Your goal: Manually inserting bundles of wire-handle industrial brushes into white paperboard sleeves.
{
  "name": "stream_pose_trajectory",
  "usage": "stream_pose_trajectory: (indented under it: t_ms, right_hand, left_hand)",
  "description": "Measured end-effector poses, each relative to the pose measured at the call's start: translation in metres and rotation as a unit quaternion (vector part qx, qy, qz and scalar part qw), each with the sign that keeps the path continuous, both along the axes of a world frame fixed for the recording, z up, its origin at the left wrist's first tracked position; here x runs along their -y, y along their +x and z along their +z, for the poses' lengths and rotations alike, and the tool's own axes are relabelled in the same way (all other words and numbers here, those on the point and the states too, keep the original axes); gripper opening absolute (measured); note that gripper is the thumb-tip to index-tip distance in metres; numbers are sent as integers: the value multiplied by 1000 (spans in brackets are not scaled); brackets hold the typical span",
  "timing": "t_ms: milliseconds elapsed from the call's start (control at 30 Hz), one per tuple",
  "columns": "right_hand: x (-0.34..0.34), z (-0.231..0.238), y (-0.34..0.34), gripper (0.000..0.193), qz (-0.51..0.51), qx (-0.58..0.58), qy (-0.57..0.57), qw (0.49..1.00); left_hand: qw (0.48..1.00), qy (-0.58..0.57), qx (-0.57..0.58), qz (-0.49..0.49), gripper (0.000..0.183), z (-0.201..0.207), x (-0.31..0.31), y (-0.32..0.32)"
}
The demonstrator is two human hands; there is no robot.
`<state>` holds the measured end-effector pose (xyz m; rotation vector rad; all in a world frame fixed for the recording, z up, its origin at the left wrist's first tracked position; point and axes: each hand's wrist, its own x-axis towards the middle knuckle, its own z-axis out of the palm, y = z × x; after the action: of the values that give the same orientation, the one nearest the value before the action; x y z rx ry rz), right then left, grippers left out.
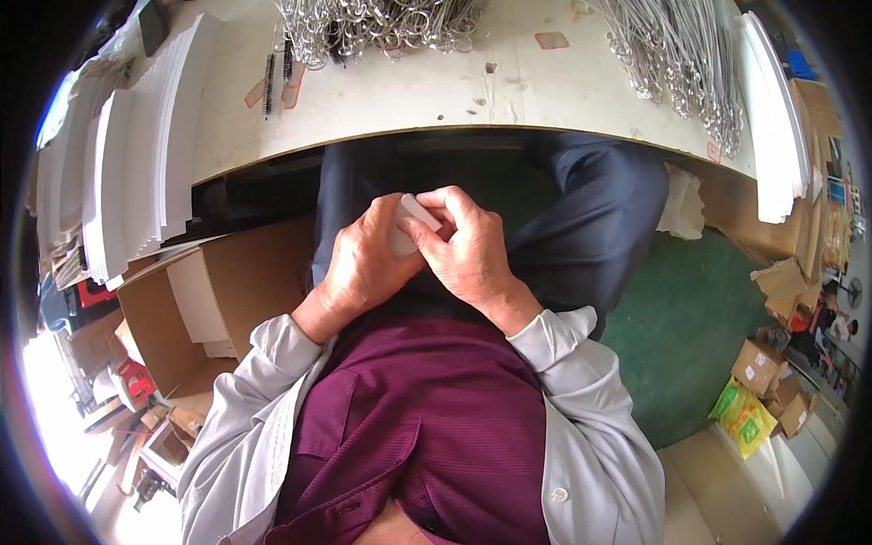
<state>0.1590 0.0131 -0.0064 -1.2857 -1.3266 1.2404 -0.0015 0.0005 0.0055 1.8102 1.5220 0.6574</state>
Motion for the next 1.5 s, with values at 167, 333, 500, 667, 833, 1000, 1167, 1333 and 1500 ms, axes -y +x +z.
stream_pose_trajectory:
  t_ms: [167, 333, 500, 667, 833, 1000, 1167, 1333, 1500]
  right_hand:
    - [-7, 21, 11, 21, 51, -88, -145, 984]
    - [-7, 6, 20, 21, 98, -61, -160, 980]
    - [-6, 7, 6, 15, 26, -18, -89, 995]
    - [-7, 11, 8, 13, 15, -14, -88, 996]
    - [-9, 14, 14, 15, 14, -73, -179, 981]
    - [-12, 5, 19, 17, 13, -85, -185, 979]
    - [-13, -1, 21, 17, 15, -107, -199, 974]
    - [-13, 1, 20, 16, 16, -95, -204, 974]
    - [-14, 6, 19, 14, 17, -66, -197, 978]
  left_hand:
    - [1000, -8, 3, 3, 57, 4, -1, -1]
    - [1000, -14, -6, 10, 55, 0, -1, -1]
    - [1000, -7, -4, 4, 56, 0, -1, 1]
    - [1000, 6, -1, -7, 57, -1, -1, 1]
    - [1000, 21, 16, -8, 46, 0, -1, 1]
    - [1000, 5, 5, -9, 43, 0, -1, 1]
    - [1000, -10, 8, -13, 56, -3, -1, 0]
    - [1000, 1, 4, -14, 56, -6, 0, -1]
    - [1000, -8, 5, -15, 57, -4, 1, -1]
